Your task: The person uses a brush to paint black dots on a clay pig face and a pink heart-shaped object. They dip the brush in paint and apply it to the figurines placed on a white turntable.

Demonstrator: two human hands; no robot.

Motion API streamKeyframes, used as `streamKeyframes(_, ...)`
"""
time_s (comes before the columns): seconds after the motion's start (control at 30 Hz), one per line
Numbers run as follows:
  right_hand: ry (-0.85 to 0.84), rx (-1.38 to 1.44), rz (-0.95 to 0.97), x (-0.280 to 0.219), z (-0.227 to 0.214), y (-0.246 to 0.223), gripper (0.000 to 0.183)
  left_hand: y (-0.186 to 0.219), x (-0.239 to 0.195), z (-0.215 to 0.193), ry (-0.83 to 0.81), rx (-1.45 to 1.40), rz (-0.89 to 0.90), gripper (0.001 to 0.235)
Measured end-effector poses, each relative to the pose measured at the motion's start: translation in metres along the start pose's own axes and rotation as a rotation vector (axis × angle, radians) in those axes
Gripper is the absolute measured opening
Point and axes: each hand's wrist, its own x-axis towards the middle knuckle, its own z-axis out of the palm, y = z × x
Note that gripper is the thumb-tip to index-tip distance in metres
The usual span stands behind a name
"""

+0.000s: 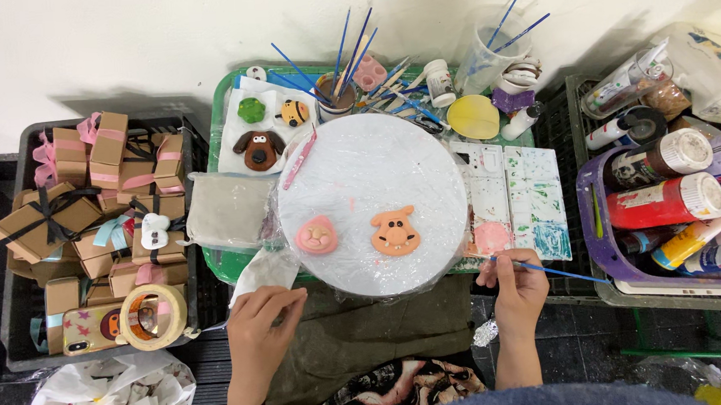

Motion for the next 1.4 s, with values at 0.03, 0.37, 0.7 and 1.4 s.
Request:
streamKeyframes(0.03, -0.006, 0.008, 0.003, -0.001, 0.0, 0.001, 0.007, 0.001, 0.001, -0.001, 0.024, 0.028, 0.049, 0.017)
streamKeyframes(0.37, -0.037, -0.008, 0.013, -0.005, 0.002, 0.009, 0.006, -0.001, -0.006, -0.006, 0.019, -0.01, 0.037, 0.018)
streamKeyframes(0.7, -0.038, -0.041, 0.018, -0.008, 0.009, 0.008, 0.005, -0.009, -0.016, -0.011, 0.088, -0.013, -0.004, 0.019)
streamKeyframes(1.4, -0.122, -0.928, -0.443, -0.023, 0.14, -0.061, 0.088, 0.012, 0.01, 0.04, 0.127, 0.162, -0.117, 0.07)
